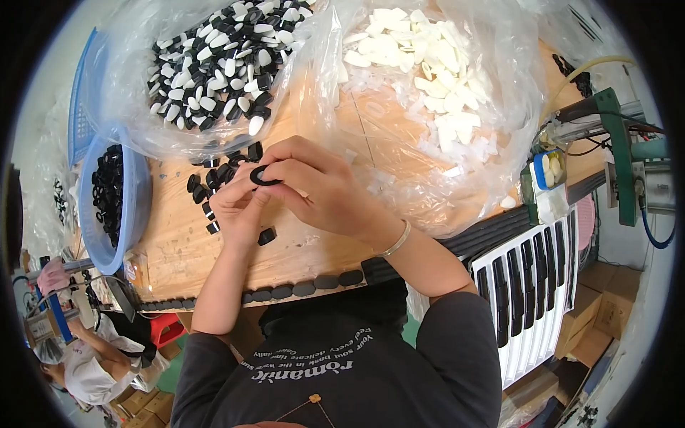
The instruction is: Assemble keyboard keys by inserting white caps into black key bases.
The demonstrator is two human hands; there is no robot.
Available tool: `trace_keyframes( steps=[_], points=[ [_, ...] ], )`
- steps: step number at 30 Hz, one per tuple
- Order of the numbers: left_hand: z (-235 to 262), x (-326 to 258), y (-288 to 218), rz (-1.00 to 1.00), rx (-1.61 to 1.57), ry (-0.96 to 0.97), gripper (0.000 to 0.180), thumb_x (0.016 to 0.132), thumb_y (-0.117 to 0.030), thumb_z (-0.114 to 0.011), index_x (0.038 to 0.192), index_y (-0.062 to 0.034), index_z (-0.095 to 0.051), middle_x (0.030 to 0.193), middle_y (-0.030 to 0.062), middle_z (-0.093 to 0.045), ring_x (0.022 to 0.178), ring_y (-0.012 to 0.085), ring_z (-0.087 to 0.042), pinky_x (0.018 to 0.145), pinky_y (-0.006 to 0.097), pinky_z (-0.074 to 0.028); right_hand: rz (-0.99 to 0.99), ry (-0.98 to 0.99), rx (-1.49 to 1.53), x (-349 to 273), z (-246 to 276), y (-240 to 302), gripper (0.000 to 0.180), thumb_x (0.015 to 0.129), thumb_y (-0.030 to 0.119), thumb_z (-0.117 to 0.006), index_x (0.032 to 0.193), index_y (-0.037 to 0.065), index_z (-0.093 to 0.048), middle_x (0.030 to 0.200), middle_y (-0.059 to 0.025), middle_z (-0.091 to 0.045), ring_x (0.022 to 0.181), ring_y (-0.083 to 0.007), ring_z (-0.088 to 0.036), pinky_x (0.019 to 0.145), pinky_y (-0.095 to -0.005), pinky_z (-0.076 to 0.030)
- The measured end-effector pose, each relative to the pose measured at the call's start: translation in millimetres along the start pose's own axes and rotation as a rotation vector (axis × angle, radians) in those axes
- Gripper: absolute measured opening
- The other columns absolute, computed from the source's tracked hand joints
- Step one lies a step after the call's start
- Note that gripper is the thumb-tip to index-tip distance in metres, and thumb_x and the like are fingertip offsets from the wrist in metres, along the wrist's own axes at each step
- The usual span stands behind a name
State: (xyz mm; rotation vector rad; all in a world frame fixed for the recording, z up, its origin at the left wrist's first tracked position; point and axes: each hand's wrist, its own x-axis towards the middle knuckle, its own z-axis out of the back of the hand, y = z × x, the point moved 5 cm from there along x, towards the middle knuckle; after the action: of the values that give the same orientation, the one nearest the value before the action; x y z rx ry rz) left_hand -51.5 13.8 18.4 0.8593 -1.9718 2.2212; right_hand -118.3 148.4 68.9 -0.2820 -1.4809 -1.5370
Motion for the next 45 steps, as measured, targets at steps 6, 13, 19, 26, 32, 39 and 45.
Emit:
trace_keyframes(
  steps=[6,13,19,26,32,39,45],
  points=[
    [5,5,-7,-0.088,0.092,-0.033,0.017,0.074,0.009,-0.068,0.090,0.0041,-0.068,0.088,0.0105,-0.067,0.085,0.0228,-0.060,0.082,0.034,-0.045,-0.022,0.047,-0.040,1,0,-2,0.017,0.071,-0.003,-0.074,0.083,0.002,-0.064,0.089,-0.0086,-0.062,0.075,-0.0190,-0.061,0.064,-0.0281,-0.051],
    [5,7,-9,-0.091,0.144,-0.044,0.016,0.074,0.009,-0.067,0.089,0.0045,-0.066,0.087,0.0111,-0.066,0.084,0.0231,-0.059,0.080,0.033,-0.045,0.058,0.077,-0.113,1,-1,0,0.018,0.072,-0.001,-0.075,0.084,0.002,-0.062,0.089,-0.0076,-0.061,0.072,-0.0187,-0.061,0.061,-0.0271,-0.051],
    [8,6,-9,-0.112,0.144,-0.029,0.013,0.075,0.008,-0.067,0.088,0.0041,-0.066,0.087,0.0108,-0.066,0.084,0.0230,-0.058,0.080,0.033,-0.045,0.065,0.071,-0.120,0,-2,2,0.017,0.072,0.000,-0.075,0.083,0.002,-0.062,0.088,-0.0074,-0.062,0.072,-0.0188,-0.061,0.060,-0.0275,-0.051],
    [4,6,-14,-0.157,0.204,0.014,0.014,0.076,0.009,-0.066,0.090,0.0043,-0.066,0.088,0.0109,-0.066,0.085,0.0226,-0.058,0.080,0.032,-0.045,0.069,0.122,-0.191,-1,-1,2,0.017,0.072,0.002,-0.075,0.084,0.001,-0.062,0.090,-0.0074,-0.061,0.074,-0.0209,-0.061,0.062,-0.0287,-0.050],
    [7,3,-1,0.036,-0.062,-0.046,0.021,0.076,0.010,-0.065,0.097,0.0043,-0.063,0.095,0.0103,-0.063,0.091,0.0187,-0.055,0.084,0.030,-0.043,0.045,0.114,-0.212,-2,0,0,0.019,0.073,0.001,-0.074,0.087,0.001,-0.061,0.090,-0.0084,-0.060,0.074,-0.0213,-0.061,0.061,-0.0295,-0.050],
    [-1,-1,4,0.136,-0.233,-0.040,0.023,0.076,0.009,-0.069,0.097,0.0017,-0.063,0.105,0.0099,-0.060,0.093,0.0148,-0.055,0.084,0.027,-0.043,0.061,0.117,-0.319,-5,-2,-1,0.019,0.071,-0.003,-0.072,0.087,0.000,-0.061,0.090,-0.0092,-0.061,0.075,-0.0219,-0.063,0.063,-0.0304,-0.052],
    [-2,-7,14,0.308,-0.481,-0.103,0.022,0.077,0.004,-0.072,0.096,0.0003,-0.062,0.113,0.0091,-0.058,0.095,0.0123,-0.055,0.085,0.025,-0.044,0.126,0.105,-0.322,-2,-5,7,0.017,0.071,-0.001,-0.070,0.086,0.000,-0.063,0.091,-0.0094,-0.062,0.077,-0.0212,-0.064,0.065,-0.0304,-0.052]
  ],
)
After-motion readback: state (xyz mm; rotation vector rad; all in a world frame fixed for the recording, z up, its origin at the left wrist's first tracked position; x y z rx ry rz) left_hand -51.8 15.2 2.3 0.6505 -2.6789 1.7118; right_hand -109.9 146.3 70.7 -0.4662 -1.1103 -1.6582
